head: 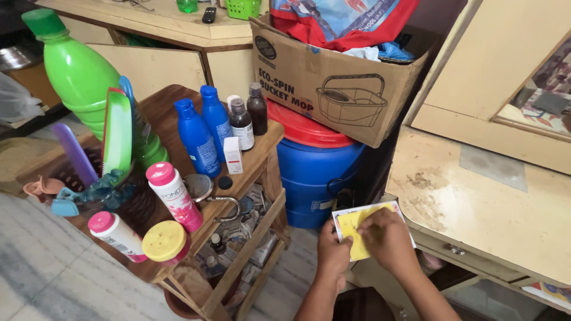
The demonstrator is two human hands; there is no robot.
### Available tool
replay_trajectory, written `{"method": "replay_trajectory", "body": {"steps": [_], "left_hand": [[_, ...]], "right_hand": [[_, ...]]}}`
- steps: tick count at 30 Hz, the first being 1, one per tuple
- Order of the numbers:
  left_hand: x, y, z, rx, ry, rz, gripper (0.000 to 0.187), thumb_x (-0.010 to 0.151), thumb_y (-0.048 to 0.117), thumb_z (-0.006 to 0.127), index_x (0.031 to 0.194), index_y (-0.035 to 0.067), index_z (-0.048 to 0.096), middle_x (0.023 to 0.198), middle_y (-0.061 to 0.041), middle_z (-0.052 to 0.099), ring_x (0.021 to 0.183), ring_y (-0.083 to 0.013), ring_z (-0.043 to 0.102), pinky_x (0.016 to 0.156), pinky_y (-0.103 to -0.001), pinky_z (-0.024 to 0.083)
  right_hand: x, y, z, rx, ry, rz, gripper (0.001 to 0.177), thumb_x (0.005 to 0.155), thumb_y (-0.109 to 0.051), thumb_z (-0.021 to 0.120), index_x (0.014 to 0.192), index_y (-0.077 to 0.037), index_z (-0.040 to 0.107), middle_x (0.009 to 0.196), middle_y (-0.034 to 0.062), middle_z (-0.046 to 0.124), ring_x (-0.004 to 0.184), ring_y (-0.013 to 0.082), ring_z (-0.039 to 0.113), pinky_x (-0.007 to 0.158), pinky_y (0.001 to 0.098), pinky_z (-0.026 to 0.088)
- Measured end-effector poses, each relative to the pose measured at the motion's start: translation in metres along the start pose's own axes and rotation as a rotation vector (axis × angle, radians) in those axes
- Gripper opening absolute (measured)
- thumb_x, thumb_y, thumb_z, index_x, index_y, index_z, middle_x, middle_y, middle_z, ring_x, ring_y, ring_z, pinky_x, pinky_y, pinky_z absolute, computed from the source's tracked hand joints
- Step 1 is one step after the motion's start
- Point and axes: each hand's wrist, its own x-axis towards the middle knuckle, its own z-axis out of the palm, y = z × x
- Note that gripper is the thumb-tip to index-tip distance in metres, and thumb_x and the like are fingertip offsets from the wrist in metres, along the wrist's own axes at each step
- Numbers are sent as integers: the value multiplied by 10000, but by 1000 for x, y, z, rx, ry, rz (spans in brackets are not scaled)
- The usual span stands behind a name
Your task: The person moves various personal care items, including bottles, combs, and small containers, from a cluttered vanity table to a wooden side table. They handle the items one by one, placing them into a basket or arranging them on the table surface.
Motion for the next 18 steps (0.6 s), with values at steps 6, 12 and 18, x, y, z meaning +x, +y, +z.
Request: {"method": "replay_trajectory", "body": {"steps": [6, 12, 18], "left_hand": [[-16, 40, -2, -79, 159, 64, 379, 888, -25, 676, 1252, 22, 582, 1099, -117, 772, 954, -171, 738, 814, -302, 566], [-26, 51, 0, -79, 140, 106, 328, 869, -11, 733, 1179, -7, 625, 1060, -109, 776, 935, -162, 739, 808, -297, 568], [-19, 45, -3, -137, 143, 74, 239, 1009, 182, 592, 1168, 27, 680, 1059, -68, 762, 899, -128, 683, 804, -288, 540]], "right_hand": [[12, 23, -25, 147, 201, 399, 117, 827, -81, 831, 876, 8, 773, 1333, 39, 574, 1128, 195, 608, 726, 348, 615], [6, 38, -33, 667, 35, 592, 141, 892, -54, 775, 956, 65, 736, 910, 169, 758, 832, 203, 672, 741, 313, 536], [9, 39, -24, 705, 141, 588, 108, 891, -24, 756, 969, 47, 735, 909, 146, 742, 794, 163, 664, 728, 302, 535]]}}
